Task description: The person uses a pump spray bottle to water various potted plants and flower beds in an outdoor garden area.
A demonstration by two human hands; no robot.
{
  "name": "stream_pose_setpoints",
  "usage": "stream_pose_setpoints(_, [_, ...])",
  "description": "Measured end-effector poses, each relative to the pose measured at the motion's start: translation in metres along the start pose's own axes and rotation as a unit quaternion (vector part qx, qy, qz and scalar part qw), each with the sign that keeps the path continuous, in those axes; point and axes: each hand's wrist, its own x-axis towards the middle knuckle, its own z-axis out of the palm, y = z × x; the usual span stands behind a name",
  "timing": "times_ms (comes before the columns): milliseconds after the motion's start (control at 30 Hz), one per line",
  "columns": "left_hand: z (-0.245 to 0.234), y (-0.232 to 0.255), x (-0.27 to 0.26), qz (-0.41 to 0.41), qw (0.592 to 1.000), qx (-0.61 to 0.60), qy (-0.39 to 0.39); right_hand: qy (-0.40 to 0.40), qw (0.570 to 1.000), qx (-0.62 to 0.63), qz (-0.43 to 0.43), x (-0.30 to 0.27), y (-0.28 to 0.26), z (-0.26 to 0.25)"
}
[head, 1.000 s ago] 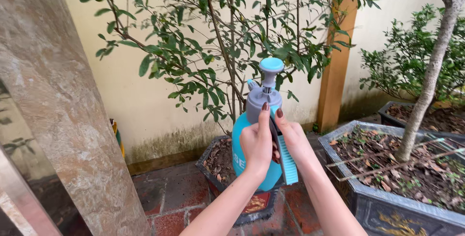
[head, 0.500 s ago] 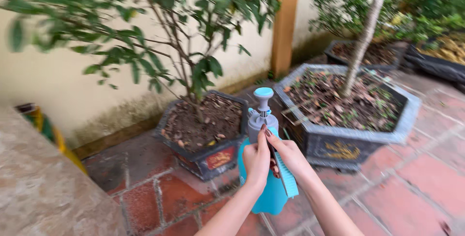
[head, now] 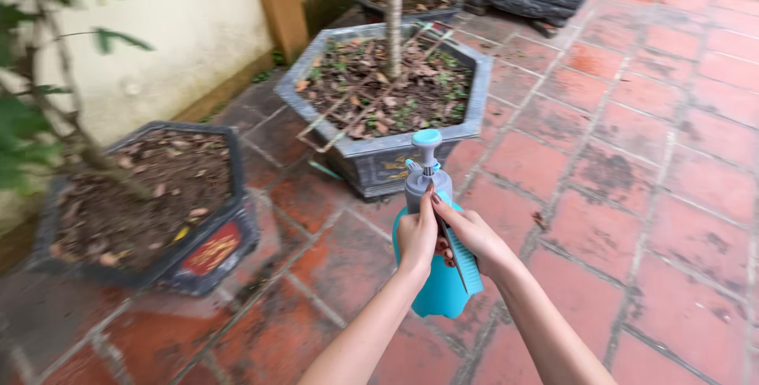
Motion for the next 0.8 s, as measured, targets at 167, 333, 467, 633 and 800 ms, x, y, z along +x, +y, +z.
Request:
stream_pose_setpoints(167, [0.098, -0.04, 0.045, 0.048, 0.993, 0.082, -0.064, 0.089, 0.995, 0.035, -0.011, 0.014, 0.008, -0.1])
stream_pose_setpoints(333, [0.188, -0.052, 0.094, 0.055, 0.976, 0.089, -0.189, 0.151, 0.983, 0.099, -0.012, 0.031, -0.013, -0.187])
stream_pose_setpoints(467, [0.256, -0.05, 0.147, 0.114, 0.949, 0.18, -0.231, 0.193, 0.972, 0.127, -0.034, 0.06, -0.036, -0.245])
stream_pose_setpoints(633, [0.318, -0.035, 0.22, 0.126, 0.907, 0.148, -0.373, 0.225, 0.957, 0.17, -0.072, 0.111, -0.058, -0.3])
stream_pose_setpoints(800, [0.389, 0.002, 0.323, 0.019, 0.879, 0.071, -0.471, 0.292, 0.941, 0.152, -0.071, 0.174, -0.132, -0.367])
